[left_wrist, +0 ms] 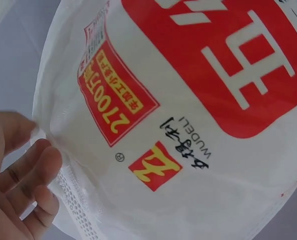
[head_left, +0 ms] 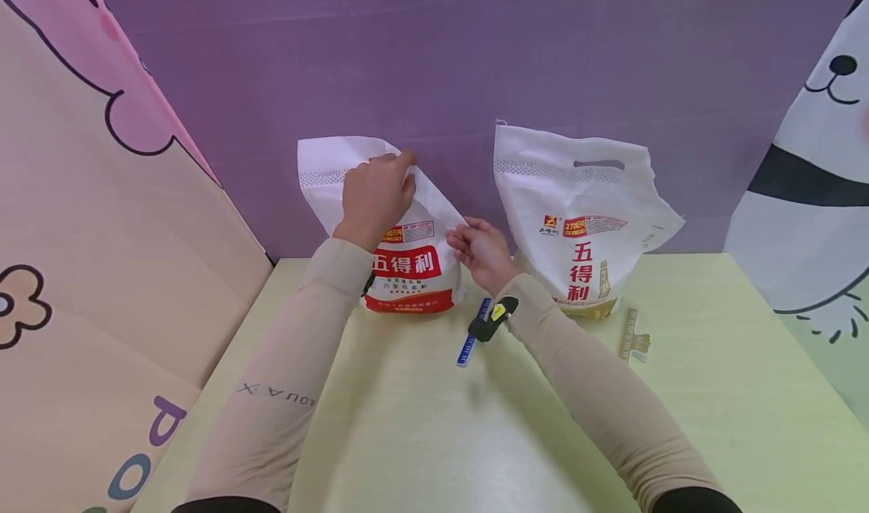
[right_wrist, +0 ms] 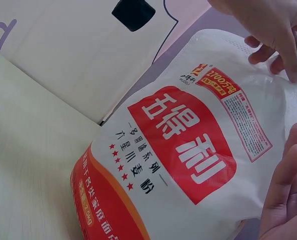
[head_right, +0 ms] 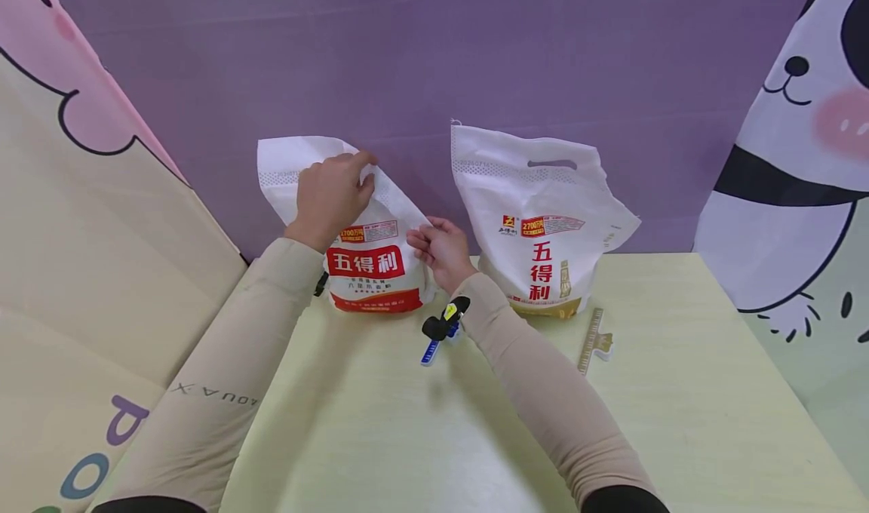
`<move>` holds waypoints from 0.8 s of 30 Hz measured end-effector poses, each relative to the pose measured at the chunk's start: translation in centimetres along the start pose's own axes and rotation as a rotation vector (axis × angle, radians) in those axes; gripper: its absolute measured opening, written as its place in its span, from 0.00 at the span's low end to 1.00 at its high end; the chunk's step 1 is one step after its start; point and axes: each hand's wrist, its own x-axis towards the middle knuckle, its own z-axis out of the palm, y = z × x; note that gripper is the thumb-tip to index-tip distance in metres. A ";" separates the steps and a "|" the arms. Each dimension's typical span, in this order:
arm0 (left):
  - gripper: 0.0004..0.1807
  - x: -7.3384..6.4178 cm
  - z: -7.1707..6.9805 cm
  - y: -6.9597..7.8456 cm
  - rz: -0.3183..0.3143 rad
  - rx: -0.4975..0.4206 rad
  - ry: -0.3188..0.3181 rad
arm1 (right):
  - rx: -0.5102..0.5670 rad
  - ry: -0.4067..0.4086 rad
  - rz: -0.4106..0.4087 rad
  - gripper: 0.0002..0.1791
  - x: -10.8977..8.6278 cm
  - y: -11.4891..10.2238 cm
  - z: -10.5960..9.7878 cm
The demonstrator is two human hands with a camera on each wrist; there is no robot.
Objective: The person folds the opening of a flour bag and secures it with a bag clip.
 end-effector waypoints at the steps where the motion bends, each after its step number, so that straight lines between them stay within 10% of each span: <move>1: 0.18 0.0 0.0 0.0 0.003 0.006 -0.009 | 0.002 0.004 0.003 0.14 0.0 -0.1 0.1; 24: 0.29 0.0 0.1 0.0 0.005 0.076 -0.147 | 0.034 -0.076 0.016 0.21 -0.1 -1.7 0.6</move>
